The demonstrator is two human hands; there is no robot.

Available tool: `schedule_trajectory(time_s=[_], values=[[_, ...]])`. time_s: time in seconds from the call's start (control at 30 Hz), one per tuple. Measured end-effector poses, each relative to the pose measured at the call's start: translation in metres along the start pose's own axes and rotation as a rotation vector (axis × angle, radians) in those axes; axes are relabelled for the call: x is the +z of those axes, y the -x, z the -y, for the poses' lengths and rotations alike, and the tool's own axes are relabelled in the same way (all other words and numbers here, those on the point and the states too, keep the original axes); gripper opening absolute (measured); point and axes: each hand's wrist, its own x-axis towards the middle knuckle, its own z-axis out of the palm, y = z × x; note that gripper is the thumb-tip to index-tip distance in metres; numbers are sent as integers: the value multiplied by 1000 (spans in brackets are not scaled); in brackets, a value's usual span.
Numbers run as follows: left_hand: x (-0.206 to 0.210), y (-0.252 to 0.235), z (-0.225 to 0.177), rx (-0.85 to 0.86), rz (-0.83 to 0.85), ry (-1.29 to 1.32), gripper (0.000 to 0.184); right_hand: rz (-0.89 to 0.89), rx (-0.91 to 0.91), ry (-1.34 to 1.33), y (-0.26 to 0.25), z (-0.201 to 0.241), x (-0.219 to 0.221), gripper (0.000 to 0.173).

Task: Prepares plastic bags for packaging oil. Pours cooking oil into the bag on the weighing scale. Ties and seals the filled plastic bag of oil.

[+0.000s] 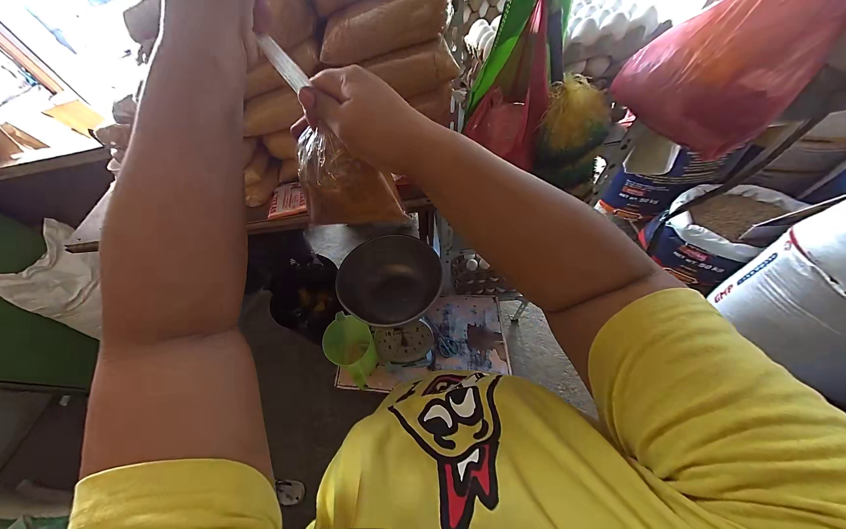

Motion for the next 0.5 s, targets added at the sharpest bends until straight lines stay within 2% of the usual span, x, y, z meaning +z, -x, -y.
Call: schedule_trajectory(time_s=[0.1,0.17,0.2,0.23,0.3,0.33,0.4,0.47,0.5], values=[[1,55,-32,-94,-111,73,21,12,22,-50,8,-2,4,32],[-4,72,-36,-31,-199,276,27,8,-15,-83,13,-1,5,32],[-9,91,-34,26,-214,300,15,-1,-33,-109,16,0,5,32],[-15,117,-28,101,-212,271,27,-19,-51,-151,19,1,6,32],[-19,178,5,393,-185,-22,85,-65,-67,-285,22,3,5,32],[-15,215,28,511,-166,-198,93,-83,-52,-379,25,3,6,32],[12,275,84,626,-248,-508,78,-107,11,-584,28,5,10,31],[37,307,129,667,-437,-789,71,-120,83,-732,31,9,22,32],[44,313,139,679,-542,-852,68,-121,109,-785,34,12,31,33]])
